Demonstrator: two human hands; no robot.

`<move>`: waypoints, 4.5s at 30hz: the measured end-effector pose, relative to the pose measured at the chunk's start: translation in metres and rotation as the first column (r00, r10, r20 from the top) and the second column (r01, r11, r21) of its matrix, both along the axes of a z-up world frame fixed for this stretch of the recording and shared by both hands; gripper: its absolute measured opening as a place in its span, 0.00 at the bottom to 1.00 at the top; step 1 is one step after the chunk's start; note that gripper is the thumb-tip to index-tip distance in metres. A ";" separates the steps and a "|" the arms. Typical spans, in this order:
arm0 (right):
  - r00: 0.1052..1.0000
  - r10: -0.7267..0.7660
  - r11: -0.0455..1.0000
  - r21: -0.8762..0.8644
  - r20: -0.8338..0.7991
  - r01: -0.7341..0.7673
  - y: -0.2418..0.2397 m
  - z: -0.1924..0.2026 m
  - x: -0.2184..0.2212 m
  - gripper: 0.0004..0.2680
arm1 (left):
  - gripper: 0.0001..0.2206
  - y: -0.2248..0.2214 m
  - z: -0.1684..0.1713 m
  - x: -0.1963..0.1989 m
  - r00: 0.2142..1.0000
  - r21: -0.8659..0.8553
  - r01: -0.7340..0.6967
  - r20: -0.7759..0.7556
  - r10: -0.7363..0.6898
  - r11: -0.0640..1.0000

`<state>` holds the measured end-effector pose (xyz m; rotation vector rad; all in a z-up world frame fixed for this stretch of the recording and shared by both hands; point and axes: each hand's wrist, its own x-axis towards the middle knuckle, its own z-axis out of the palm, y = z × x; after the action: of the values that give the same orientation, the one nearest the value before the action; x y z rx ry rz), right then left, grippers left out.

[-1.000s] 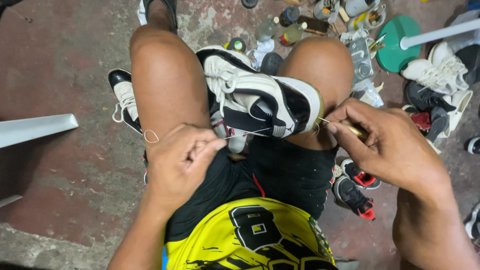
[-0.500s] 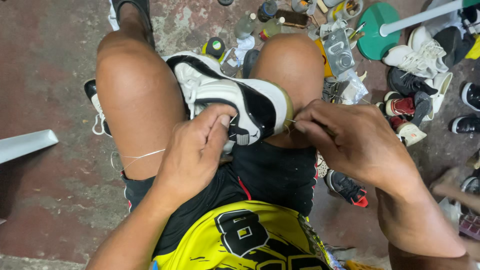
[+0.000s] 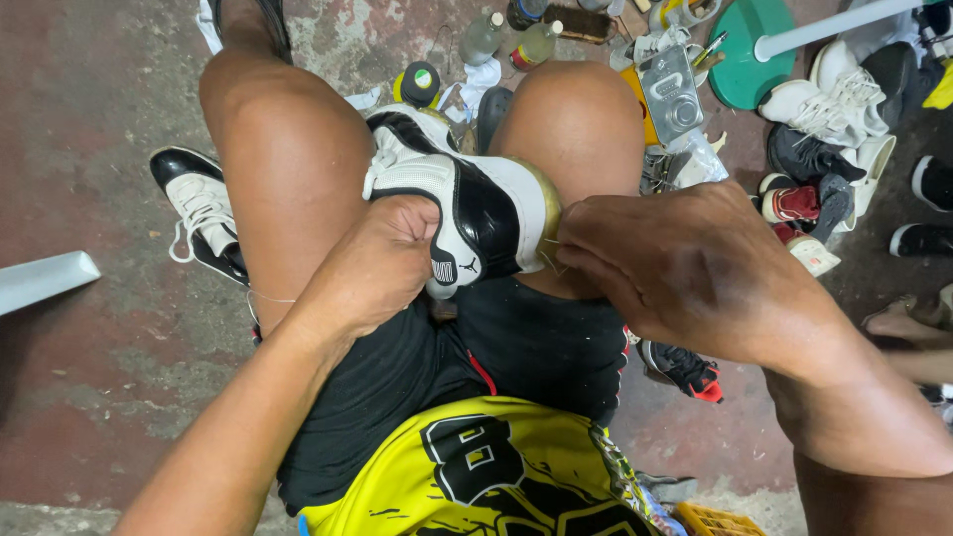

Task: The person sews the sole of a sneaker using a needle and thread, then uses a metal tool to apply adhesive and a lighter to heat or seal parts of the shoe.

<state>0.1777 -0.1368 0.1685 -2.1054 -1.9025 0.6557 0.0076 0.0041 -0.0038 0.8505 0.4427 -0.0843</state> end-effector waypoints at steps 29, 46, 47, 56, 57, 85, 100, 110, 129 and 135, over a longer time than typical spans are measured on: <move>0.858 0.075 0.987 -0.159 0.508 0.007 0.004 0.003 -0.026 0.11 | 0.10 0.011 0.029 -0.001 0.991 0.480 0.049 0.084 -0.101 0.876; 0.668 0.121 0.993 -0.090 0.735 -0.081 -0.005 0.006 -0.033 0.10 | 0.06 0.003 0.031 -0.001 0.998 0.659 -0.006 0.056 -0.042 0.752; 0.640 0.150 0.989 -0.125 0.754 -0.084 -0.004 0.007 -0.037 0.09 | 0.05 0.003 0.031 0.000 0.998 0.695 -0.003 0.048 -0.042 0.719; 0.517 0.331 0.937 -0.341 0.789 -0.080 -0.002 0.005 -0.045 0.04 | 0.04 0.000 0.023 -0.003 0.988 0.743 -0.116 0.153 0.002 0.660; 0.499 0.364 0.923 -0.375 0.786 -0.082 -0.002 0.006 -0.043 0.05 | 0.03 0.000 0.021 -0.002 0.985 0.759 -0.138 0.173 0.008 0.637; 0.973 0.021 1.000 0.002 0.230 -0.023 -0.025 -0.004 0.011 0.09 | 0.14 -0.024 0.134 -0.022 0.917 0.917 -0.394 0.387 0.092 0.068; 0.969 -0.208 0.909 0.340 -0.131 0.241 -0.040 -0.071 -0.023 0.14 | 0.04 -0.011 0.110 -0.007 0.980 0.624 -0.199 0.132 0.149 0.756; 0.721 -0.396 0.870 0.020 -0.569 0.493 -0.067 -0.043 -0.016 0.05 | 0.26 -0.018 0.129 -0.003 0.983 0.839 -0.056 0.141 -0.117 0.541; 0.937 -0.341 0.905 0.243 -0.071 0.348 -0.033 -0.053 0.033 0.04 | 0.43 -0.032 0.126 -0.003 0.990 0.870 -0.083 0.127 -0.057 0.486; 0.131 -0.502 0.520 -0.177 -0.855 0.835 -0.059 -0.132 0.034 0.05 | 0.41 -0.030 0.126 -0.003 0.970 0.866 -0.218 0.243 0.002 0.451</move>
<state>0.2116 -0.1961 0.0364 -1.5999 -0.3019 0.7781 0.0050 -0.0258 0.1225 1.8778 0.3199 0.4158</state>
